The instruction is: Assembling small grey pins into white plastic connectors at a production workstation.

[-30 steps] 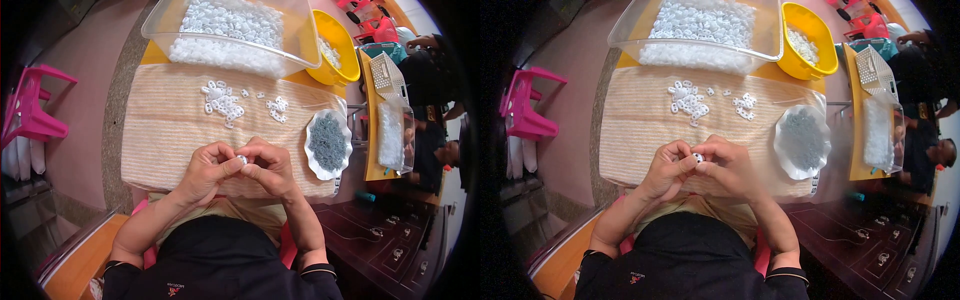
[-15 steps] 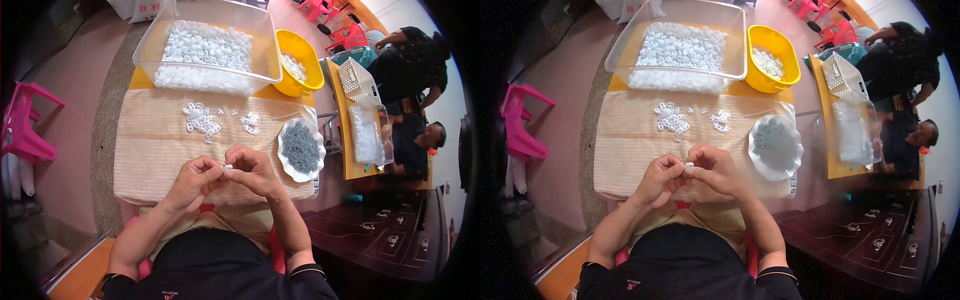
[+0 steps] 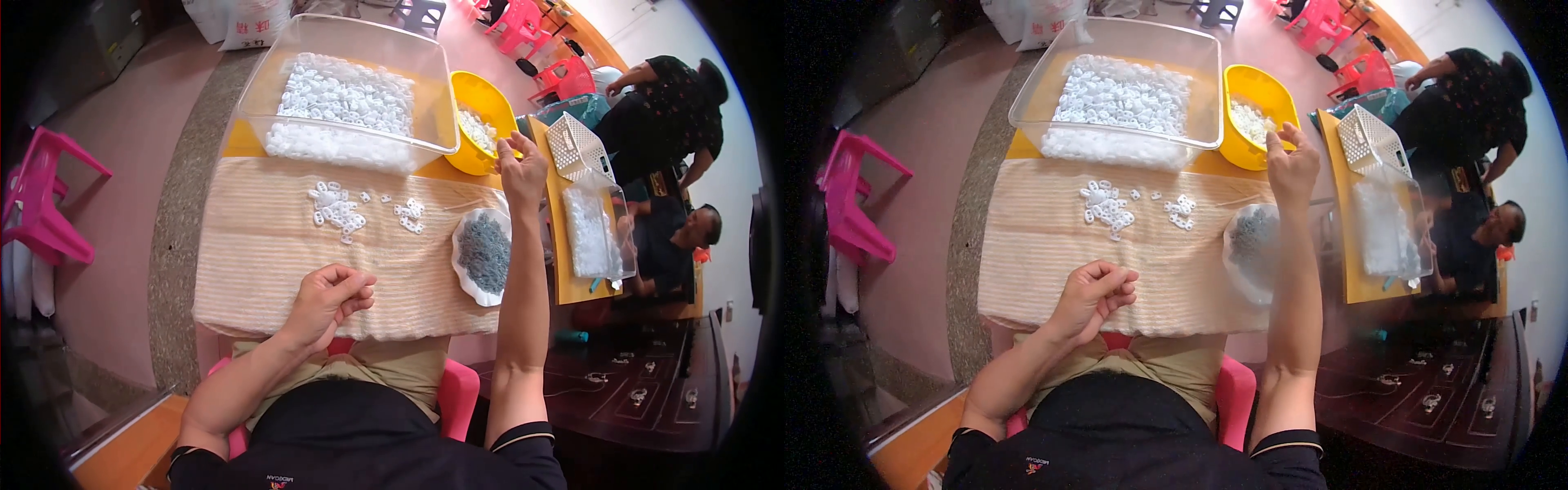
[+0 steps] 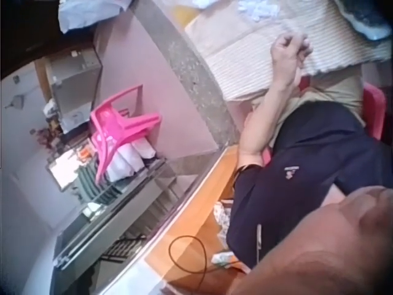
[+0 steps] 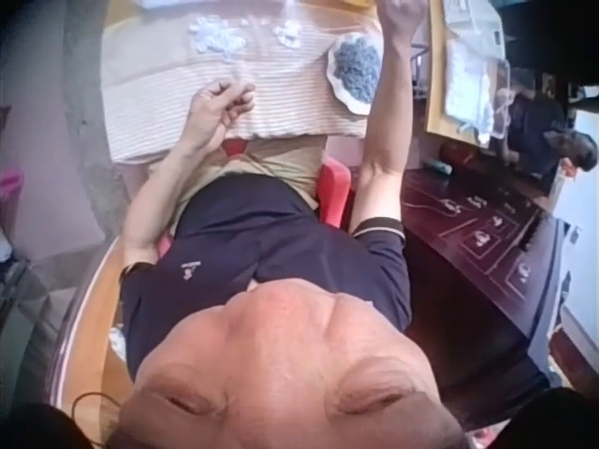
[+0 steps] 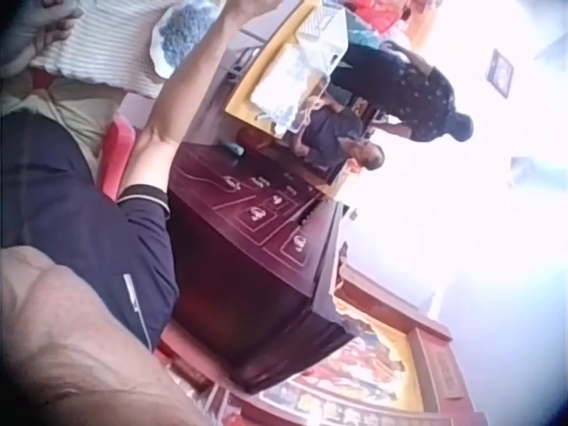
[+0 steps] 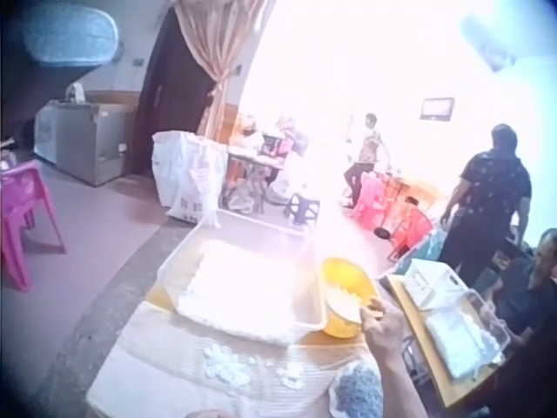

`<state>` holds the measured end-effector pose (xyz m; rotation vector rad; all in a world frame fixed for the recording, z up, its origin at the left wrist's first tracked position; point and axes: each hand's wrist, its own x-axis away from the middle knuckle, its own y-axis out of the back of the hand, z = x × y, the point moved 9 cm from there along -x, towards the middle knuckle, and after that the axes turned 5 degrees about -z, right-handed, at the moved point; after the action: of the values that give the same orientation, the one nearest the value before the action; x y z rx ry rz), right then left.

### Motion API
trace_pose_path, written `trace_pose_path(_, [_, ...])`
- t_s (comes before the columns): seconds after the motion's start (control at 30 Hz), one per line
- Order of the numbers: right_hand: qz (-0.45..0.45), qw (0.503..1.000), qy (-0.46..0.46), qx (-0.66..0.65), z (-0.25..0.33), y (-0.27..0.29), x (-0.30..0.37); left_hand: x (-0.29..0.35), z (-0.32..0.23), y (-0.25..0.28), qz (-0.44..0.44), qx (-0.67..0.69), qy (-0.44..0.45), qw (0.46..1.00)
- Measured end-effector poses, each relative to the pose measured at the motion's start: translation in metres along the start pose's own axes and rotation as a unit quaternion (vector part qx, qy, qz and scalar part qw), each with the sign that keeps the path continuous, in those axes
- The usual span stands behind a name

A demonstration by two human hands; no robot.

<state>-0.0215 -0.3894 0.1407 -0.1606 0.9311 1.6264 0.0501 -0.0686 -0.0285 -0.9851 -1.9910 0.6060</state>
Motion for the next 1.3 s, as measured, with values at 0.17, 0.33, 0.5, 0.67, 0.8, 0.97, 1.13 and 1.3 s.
trace_pose_path(0.17, [0.187, 0.977, -0.01, -0.099, 0.009, -0.039, 0.064, -0.001, -0.005, 0.01, -0.032, -0.035, -0.021, 0.999])
trace_pose_path(0.33, [0.357, 0.932, -0.009, -0.062, 0.034, -0.076, 0.144, -0.002, -0.01, 0.013, -0.065, -0.03, -0.051, 0.996])
trace_pose_path(0.5, [0.413, 0.908, 0.067, -0.037, 0.06, -0.086, 0.173, -0.001, -0.015, 0.017, -0.083, -0.034, -0.067, 0.994])
trace_pose_path(0.67, [0.443, 0.889, 0.111, 0.01, 0.075, -0.082, 0.197, 0.0, -0.016, 0.02, -0.1, -0.043, -0.092, 0.99])
trace_pose_path(0.8, [0.43, 0.893, 0.132, 0.023, 0.072, -0.081, 0.21, 0.001, -0.016, 0.019, -0.092, -0.058, -0.094, 0.99])
trace_pose_path(0.97, [0.407, 0.902, 0.139, 0.049, 0.07, -0.076, 0.216, 0.0, -0.027, 0.015, -0.094, -0.092, -0.134, 0.982])
trace_pose_path(1.13, [0.374, 0.919, 0.122, -0.018, 0.073, -0.066, 0.208, -0.004, -0.056, 0.013, -0.079, -0.336, -0.256, 0.903])
trace_pose_path(1.3, [0.346, 0.933, 0.081, -0.051, 0.066, -0.058, 0.202, -0.003, -0.078, -0.006, -0.123, -0.535, -0.339, 0.764])
